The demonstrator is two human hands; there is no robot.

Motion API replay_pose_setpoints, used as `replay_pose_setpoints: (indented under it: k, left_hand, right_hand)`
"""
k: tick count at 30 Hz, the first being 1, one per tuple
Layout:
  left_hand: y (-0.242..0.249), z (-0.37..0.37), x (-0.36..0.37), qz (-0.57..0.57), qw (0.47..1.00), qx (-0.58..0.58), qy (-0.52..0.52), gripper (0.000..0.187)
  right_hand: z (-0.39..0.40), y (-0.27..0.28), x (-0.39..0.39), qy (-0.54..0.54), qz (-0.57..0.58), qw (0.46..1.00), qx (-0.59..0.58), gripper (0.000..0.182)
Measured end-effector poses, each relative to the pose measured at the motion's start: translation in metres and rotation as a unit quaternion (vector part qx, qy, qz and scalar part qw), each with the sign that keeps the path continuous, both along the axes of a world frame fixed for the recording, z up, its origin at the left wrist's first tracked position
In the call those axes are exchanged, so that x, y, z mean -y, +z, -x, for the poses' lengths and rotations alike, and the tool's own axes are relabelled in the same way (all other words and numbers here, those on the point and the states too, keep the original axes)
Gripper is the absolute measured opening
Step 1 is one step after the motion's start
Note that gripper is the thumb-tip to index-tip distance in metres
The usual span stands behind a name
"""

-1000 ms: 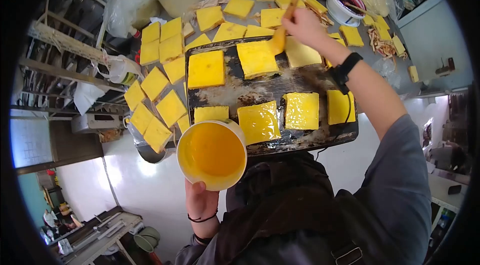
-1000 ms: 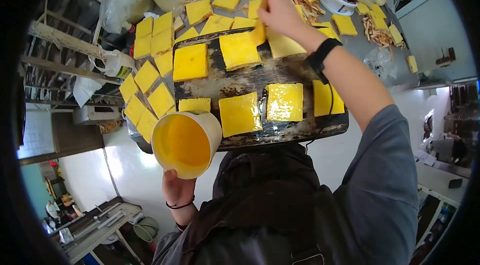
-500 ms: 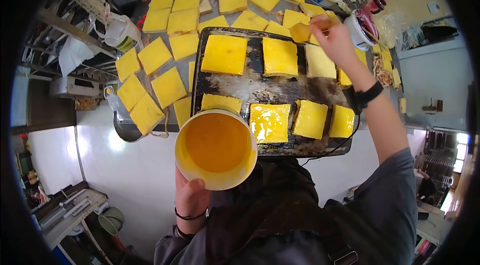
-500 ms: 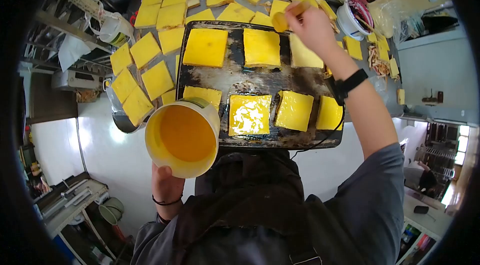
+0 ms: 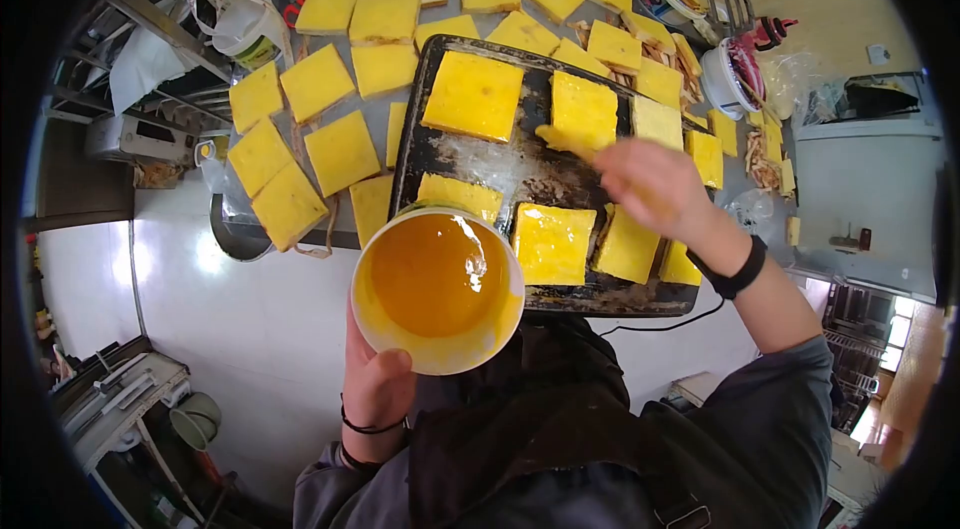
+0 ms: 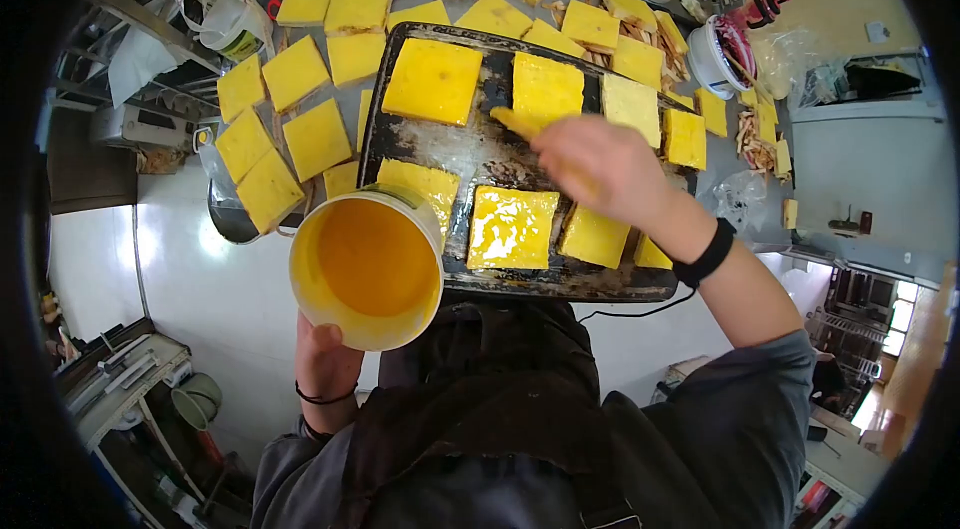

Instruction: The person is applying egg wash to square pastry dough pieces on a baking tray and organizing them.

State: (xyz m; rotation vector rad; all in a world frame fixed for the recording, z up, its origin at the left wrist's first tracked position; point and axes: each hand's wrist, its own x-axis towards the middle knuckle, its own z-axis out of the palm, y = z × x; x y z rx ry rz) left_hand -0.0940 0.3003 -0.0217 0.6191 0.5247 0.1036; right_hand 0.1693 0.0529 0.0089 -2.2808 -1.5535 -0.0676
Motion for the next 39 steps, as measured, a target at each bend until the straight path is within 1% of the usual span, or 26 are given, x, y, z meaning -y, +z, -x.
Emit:
replay_pose_setpoints:
  k: [1, 2, 3, 5, 8, 9, 12, 13, 16, 17, 20, 21, 23, 25, 28, 30, 32, 34, 36, 37, 39]
  left_hand:
    - [0.0, 0.0, -0.001, 0.0, 1.0, 0.003, -0.001, 0.09]
    - [0.0, 0.001, -0.001, 0.0, 1.0, 0.006, -0.001, 0.09]
    - [0.001, 0.002, 0.0, 0.003, 1.0, 0.002, 0.002, 0.09]
    - [0.0, 0.005, 0.0, 0.007, 1.0, -0.007, 0.009, 0.09]
    - [-0.002, 0.011, 0.004, 0.01, 1.0, -0.002, 0.021, 0.088]
    - [-0.001, 0.011, 0.006, 0.005, 0.999, -0.01, 0.03, 0.088]
    - [0.001, 0.013, 0.018, -0.007, 0.999, -0.023, 0.041, 0.086]
    - [0.001, 0.013, 0.023, -0.006, 0.999, -0.018, 0.044, 0.085]
    - [0.005, 0.018, 0.042, -0.003, 0.999, -0.009, 0.052, 0.083]
    - [0.008, 0.02, 0.051, -0.003, 0.998, -0.006, 0.055, 0.082]
    - [0.013, 0.024, 0.082, -0.018, 0.996, 0.01, 0.089, 0.079]
    - [0.012, 0.027, 0.093, -0.024, 0.996, 0.018, 0.089, 0.076]
    - [0.008, 0.033, 0.114, -0.037, 0.995, 0.036, 0.086, 0.07]
    - [0.011, 0.032, 0.139, -0.04, 0.996, 0.032, 0.077, 0.07]
    - [0.014, 0.025, 0.183, -0.028, 0.997, 0.02, 0.071, 0.075]
    - [0.018, 0.015, 0.215, -0.026, 0.998, 0.017, 0.055, 0.078]
    - [0.013, 0.005, 0.247, -0.039, 0.998, 0.028, 0.032, 0.079]
    - [0.018, -0.007, 0.275, -0.021, 0.999, 0.036, -0.018, 0.08]
    - [0.023, -0.015, 0.303, -0.011, 0.998, 0.032, -0.049, 0.08]
    - [0.024, -0.018, 0.311, -0.012, 0.997, 0.014, -0.073, 0.082]
    - [0.023, -0.021, 0.329, -0.025, 0.996, 0.019, -0.088, 0.083]
  right_hand:
    - [-0.005, -0.007, -0.003, -0.08, -0.05, 0.993, -0.076, 0.019]
    - [-0.011, -0.014, -0.005, -0.16, -0.098, 0.971, -0.151, 0.016]
    - [-0.02, -0.024, -0.001, -0.205, -0.129, 0.946, -0.217, 0.015]
    - [-0.039, -0.039, 0.016, -0.289, -0.185, 0.874, -0.344, 0.014]
    - [-0.059, -0.031, 0.048, -0.301, -0.067, 0.939, -0.154, 0.012]
    - [-0.057, -0.025, 0.044, -0.307, -0.097, 0.925, -0.203, 0.012]
    - [-0.043, -0.019, 0.012, -0.242, -0.236, 0.875, -0.347, 0.014]
    - [-0.042, -0.025, 0.009, -0.234, -0.242, 0.869, -0.362, 0.016]
    - [-0.053, -0.045, 0.041, -0.244, -0.13, 0.917, -0.287, 0.014]
    - [-0.058, -0.048, 0.059, -0.251, -0.122, 0.929, -0.241, 0.013]
    - [-0.069, -0.042, 0.11, -0.275, -0.15, 0.916, -0.252, 0.013]
    - [-0.068, -0.032, 0.122, -0.276, -0.151, 0.915, -0.253, 0.013]
    - [-0.063, -0.01, 0.141, -0.257, -0.217, 0.895, -0.293, 0.013]
    - [-0.052, 0.02, 0.159, -0.228, -0.275, 0.867, -0.348, 0.013]
    - [-0.008, 0.076, 0.185, -0.151, -0.339, 0.865, -0.337, 0.015]
    - [0.01, 0.097, 0.209, -0.008, -0.348, 0.919, -0.185, 0.02]
    - [0.035, 0.114, 0.224, 0.068, -0.297, 0.942, -0.143, 0.021]
    - [0.063, 0.115, 0.229, 0.14, -0.265, 0.946, -0.125, 0.019]
    - [0.091, 0.101, 0.229, 0.073, -0.179, 0.964, -0.184, 0.021]
    - [0.096, 0.091, 0.228, 0.071, -0.156, 0.97, -0.173, 0.021]
    - [0.099, 0.074, 0.229, 0.07, -0.109, 0.98, -0.148, 0.023]
